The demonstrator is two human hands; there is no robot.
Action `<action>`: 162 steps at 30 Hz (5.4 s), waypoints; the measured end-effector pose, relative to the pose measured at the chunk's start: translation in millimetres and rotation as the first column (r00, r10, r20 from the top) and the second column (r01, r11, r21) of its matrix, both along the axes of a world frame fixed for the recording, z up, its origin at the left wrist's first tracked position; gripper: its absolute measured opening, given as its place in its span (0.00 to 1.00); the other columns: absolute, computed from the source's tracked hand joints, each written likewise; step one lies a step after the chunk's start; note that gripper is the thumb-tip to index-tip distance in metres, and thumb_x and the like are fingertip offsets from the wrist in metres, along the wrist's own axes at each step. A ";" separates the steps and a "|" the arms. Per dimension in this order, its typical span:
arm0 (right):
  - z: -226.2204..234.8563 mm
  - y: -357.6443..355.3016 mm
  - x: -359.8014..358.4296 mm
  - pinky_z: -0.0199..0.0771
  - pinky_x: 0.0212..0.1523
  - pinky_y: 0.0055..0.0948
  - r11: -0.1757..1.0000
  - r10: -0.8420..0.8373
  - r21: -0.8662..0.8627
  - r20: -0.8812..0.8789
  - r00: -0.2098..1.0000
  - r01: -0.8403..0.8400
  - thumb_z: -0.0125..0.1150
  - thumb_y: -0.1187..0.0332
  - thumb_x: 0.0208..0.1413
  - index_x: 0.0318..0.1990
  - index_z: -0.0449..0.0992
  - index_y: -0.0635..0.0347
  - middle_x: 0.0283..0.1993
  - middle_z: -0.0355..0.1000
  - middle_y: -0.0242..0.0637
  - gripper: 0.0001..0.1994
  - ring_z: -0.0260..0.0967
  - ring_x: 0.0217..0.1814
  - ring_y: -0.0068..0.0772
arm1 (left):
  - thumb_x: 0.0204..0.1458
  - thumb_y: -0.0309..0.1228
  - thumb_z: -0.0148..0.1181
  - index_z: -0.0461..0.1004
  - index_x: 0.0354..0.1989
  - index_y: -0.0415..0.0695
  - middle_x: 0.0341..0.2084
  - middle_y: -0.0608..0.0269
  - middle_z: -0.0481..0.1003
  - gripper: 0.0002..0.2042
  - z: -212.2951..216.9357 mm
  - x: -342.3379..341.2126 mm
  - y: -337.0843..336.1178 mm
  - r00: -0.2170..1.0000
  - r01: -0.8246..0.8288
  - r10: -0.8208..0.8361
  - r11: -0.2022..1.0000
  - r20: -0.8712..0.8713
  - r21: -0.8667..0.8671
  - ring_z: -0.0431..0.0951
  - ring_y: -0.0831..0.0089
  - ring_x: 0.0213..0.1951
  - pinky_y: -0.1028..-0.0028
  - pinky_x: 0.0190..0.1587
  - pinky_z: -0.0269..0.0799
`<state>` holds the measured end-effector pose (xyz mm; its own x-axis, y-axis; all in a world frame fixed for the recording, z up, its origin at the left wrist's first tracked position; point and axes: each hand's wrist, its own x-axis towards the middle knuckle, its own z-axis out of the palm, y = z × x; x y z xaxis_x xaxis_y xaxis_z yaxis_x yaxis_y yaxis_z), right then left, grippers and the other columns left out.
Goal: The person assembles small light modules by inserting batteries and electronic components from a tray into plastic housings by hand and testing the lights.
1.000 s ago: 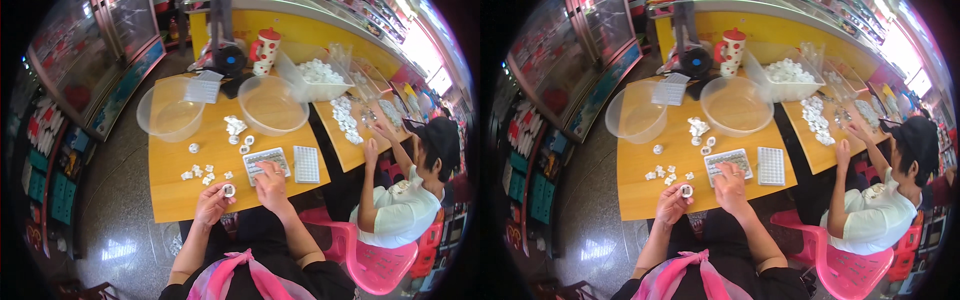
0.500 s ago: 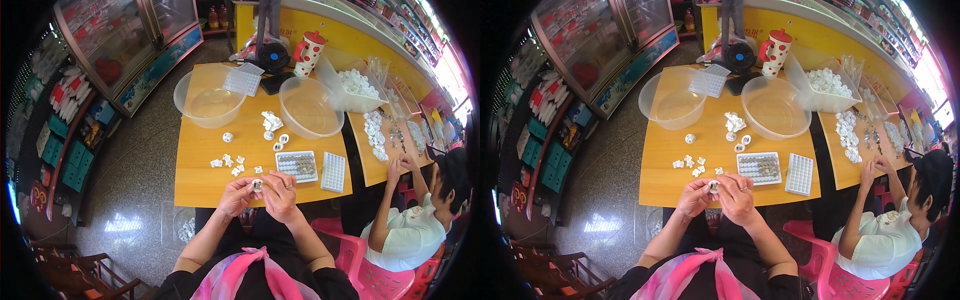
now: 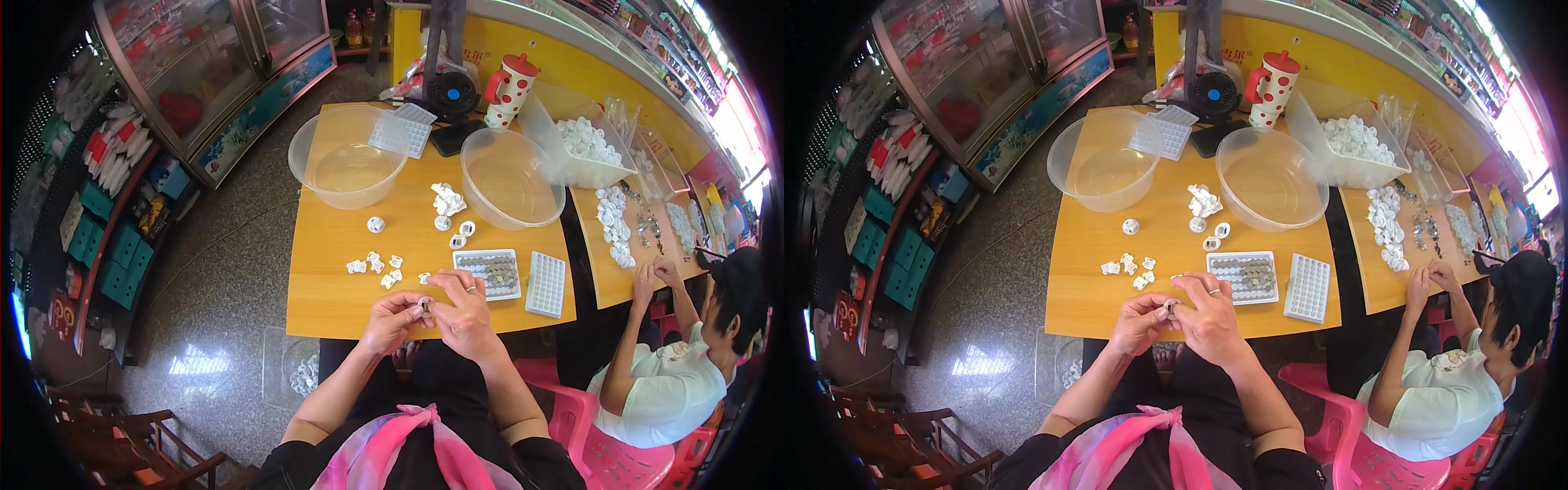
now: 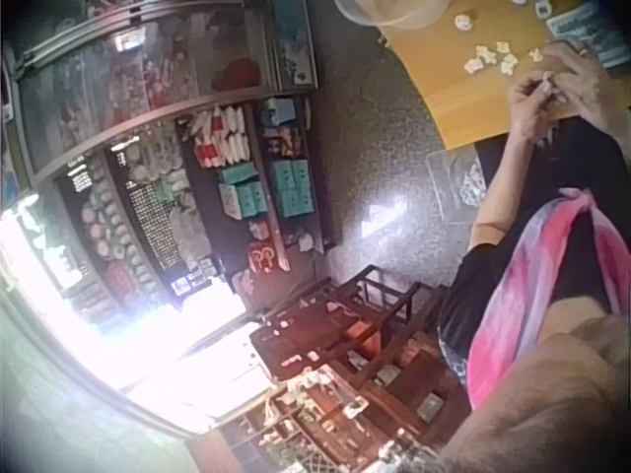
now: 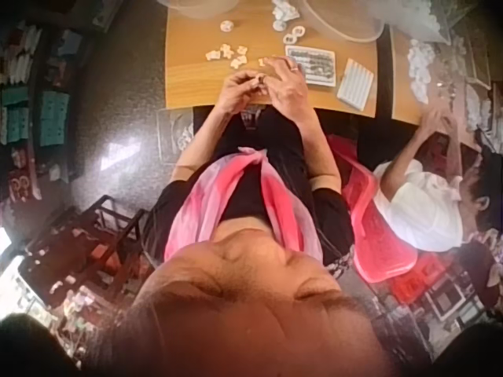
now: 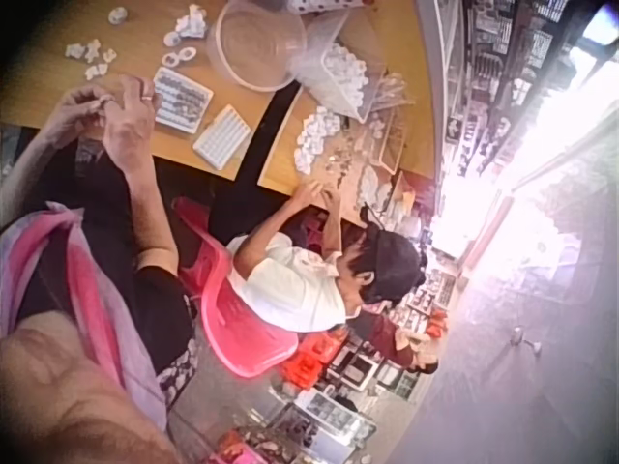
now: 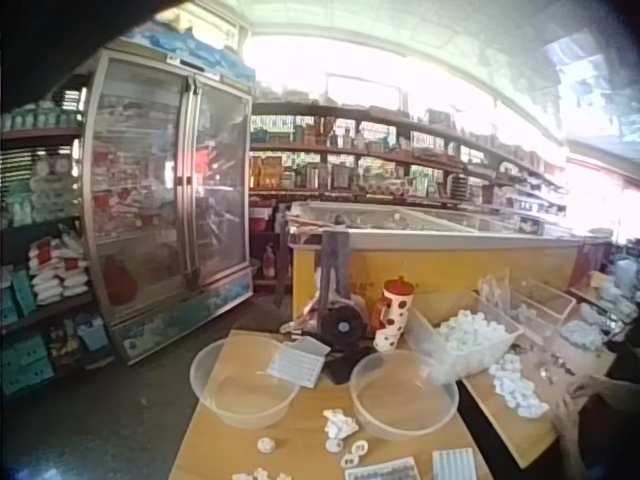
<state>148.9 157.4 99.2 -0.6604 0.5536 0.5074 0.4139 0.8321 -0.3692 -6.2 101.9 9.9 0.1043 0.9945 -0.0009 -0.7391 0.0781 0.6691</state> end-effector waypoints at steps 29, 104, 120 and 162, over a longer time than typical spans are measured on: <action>-12.7 15.8 4.2 0.59 0.42 0.36 0.960 0.154 -0.206 -0.165 0.974 -0.187 0.61 0.79 0.38 0.26 0.75 0.57 0.43 0.71 0.33 0.06 0.66 0.45 0.37 | 0.56 0.25 0.54 0.72 0.45 0.34 0.36 0.54 0.76 0.11 -0.3 -0.3 0.5 1.000 0.010 -0.010 0.999 0.004 -0.037 0.78 0.67 0.34 0.71 0.39 0.73; -33.1 -36.1 8.2 0.67 0.35 0.33 0.985 -0.144 -0.157 -0.524 0.839 0.071 0.59 0.83 0.40 0.28 0.71 0.66 0.35 0.71 0.43 0.07 0.69 0.34 0.42 | 0.43 0.14 0.48 0.76 0.28 0.35 0.30 0.57 0.75 0.09 8.8 14.7 4.2 0.975 -0.187 0.163 0.969 -0.154 -0.162 0.72 0.77 0.26 0.81 0.31 0.67; -40.0 -21.7 10.0 0.67 0.37 0.32 0.970 -0.201 -0.223 -0.524 0.828 0.095 0.60 0.84 0.41 0.29 0.72 0.66 0.36 0.71 0.42 0.07 0.68 0.36 0.42 | 0.56 0.20 0.49 0.64 0.58 0.35 0.49 0.57 0.69 0.19 7.8 7.3 0.6 0.955 0.000 -0.008 1.000 -0.297 -0.024 0.74 0.72 0.45 0.75 0.49 0.69; -22.7 15.6 16.6 0.65 0.37 0.30 0.724 0.008 -0.675 -0.198 0.980 -0.142 0.64 0.81 0.36 0.24 0.72 0.62 0.35 0.71 0.37 0.07 0.68 0.38 0.34 | 0.54 0.20 0.55 0.72 0.49 0.35 0.42 0.61 0.68 0.14 10.5 -3.1 -7.3 0.914 0.149 -0.086 0.980 -0.397 0.129 0.75 0.73 0.40 0.75 0.44 0.73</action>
<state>165.6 172.9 76.5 -0.6560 0.7454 0.1181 0.2363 0.3515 -0.9059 -9.2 94.5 20.4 0.2430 0.9662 0.0862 -0.4107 0.0219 0.9115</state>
